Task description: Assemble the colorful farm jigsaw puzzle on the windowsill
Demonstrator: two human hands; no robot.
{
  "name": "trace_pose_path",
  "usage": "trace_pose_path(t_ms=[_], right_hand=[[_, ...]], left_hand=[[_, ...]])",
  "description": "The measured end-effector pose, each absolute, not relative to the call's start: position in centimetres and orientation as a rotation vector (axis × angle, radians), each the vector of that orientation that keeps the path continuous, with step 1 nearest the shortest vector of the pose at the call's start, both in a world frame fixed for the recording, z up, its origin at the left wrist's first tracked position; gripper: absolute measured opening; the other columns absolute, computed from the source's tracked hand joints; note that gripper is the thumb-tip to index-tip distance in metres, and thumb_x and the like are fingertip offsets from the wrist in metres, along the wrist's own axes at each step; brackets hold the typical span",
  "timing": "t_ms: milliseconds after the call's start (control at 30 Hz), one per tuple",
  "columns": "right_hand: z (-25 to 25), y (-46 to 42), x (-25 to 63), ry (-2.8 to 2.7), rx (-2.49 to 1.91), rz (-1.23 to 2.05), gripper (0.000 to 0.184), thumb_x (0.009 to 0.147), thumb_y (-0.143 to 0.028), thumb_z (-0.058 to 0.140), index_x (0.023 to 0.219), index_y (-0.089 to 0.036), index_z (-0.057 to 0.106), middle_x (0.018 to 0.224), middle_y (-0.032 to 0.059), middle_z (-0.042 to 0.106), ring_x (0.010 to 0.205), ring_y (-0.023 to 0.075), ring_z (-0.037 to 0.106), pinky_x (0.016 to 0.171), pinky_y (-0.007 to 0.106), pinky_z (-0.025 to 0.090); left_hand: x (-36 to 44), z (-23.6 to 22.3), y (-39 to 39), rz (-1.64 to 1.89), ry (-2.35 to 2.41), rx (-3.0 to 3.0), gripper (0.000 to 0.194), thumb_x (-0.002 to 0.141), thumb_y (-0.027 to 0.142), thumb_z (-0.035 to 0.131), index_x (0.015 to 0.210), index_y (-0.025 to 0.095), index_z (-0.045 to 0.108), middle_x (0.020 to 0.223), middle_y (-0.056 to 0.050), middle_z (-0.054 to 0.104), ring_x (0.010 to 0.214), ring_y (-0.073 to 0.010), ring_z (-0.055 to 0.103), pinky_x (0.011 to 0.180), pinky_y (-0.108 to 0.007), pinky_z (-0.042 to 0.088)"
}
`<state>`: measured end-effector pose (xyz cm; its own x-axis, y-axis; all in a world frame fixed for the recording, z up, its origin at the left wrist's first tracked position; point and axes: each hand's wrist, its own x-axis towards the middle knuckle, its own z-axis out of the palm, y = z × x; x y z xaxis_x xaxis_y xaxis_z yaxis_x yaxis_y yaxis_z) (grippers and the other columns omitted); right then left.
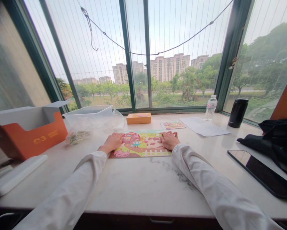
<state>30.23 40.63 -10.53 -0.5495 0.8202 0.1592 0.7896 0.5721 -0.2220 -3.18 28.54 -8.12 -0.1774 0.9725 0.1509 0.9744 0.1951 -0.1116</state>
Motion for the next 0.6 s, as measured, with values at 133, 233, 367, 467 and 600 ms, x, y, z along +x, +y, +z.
trace_pose_path(t_ms=[133, 233, 367, 467, 600], right_hand=[[-10.60, 40.68, 30.29, -2.550, -1.312, 0.188, 0.041, 0.099, -0.034, 0.033, 0.129, -0.019, 0.056, 0.136, 0.0132, 0.060, 0.126, 0.0288, 0.050, 0.105, 0.047, 0.028], [-10.68, 40.75, 30.31, -2.543, -1.306, 0.206, 0.042, 0.099, -0.035, 0.033, 0.131, -0.018, 0.055, 0.138, 0.0131, 0.059, 0.128, 0.0278, 0.049, 0.106, 0.045, 0.027], [-10.86, 40.94, 30.34, -2.543, -1.289, 0.226, 0.044, 0.099, -0.036, 0.033, 0.134, -0.016, 0.053, 0.140, 0.0128, 0.058, 0.131, 0.0267, 0.047, 0.107, 0.042, 0.028], [-10.94, 41.06, 30.35, -2.545, -1.270, 0.228, 0.044, 0.099, -0.035, 0.033, 0.133, -0.015, 0.053, 0.140, 0.0132, 0.058, 0.130, 0.0261, 0.048, 0.107, 0.041, 0.028], [-10.93, 41.14, 30.36, -2.557, -1.273, 0.209, 0.042, 0.100, -0.035, 0.033, 0.130, -0.018, 0.056, 0.139, 0.0117, 0.059, 0.130, 0.0266, 0.047, 0.107, 0.042, 0.029]], left_hand=[[-3.16, -7.98, 28.48, -0.016, -2.287, -1.885, 0.045, 0.098, 0.034, 0.031, 0.135, 0.024, 0.054, 0.139, -0.010, 0.058, 0.129, -0.0292, 0.046, 0.102, -0.047, 0.041], [-3.03, -7.76, 28.34, -0.018, -2.297, -1.894, 0.046, 0.099, 0.034, 0.030, 0.136, 0.024, 0.054, 0.139, -0.009, 0.058, 0.129, -0.0291, 0.047, 0.102, -0.046, 0.041], [-2.87, -7.49, 28.17, -0.020, -2.306, -1.905, 0.046, 0.099, 0.034, 0.030, 0.137, 0.024, 0.054, 0.139, -0.010, 0.058, 0.128, -0.0288, 0.048, 0.101, -0.046, 0.042], [-2.84, -7.40, 28.17, -0.009, -2.291, -1.901, 0.045, 0.099, 0.033, 0.030, 0.135, 0.023, 0.055, 0.136, -0.010, 0.060, 0.127, -0.0283, 0.049, 0.101, -0.045, 0.042], [-2.84, -7.41, 28.24, -0.003, -2.259, -1.908, 0.043, 0.098, 0.033, 0.033, 0.133, 0.024, 0.057, 0.134, -0.009, 0.061, 0.126, -0.0276, 0.050, 0.101, -0.043, 0.042]])
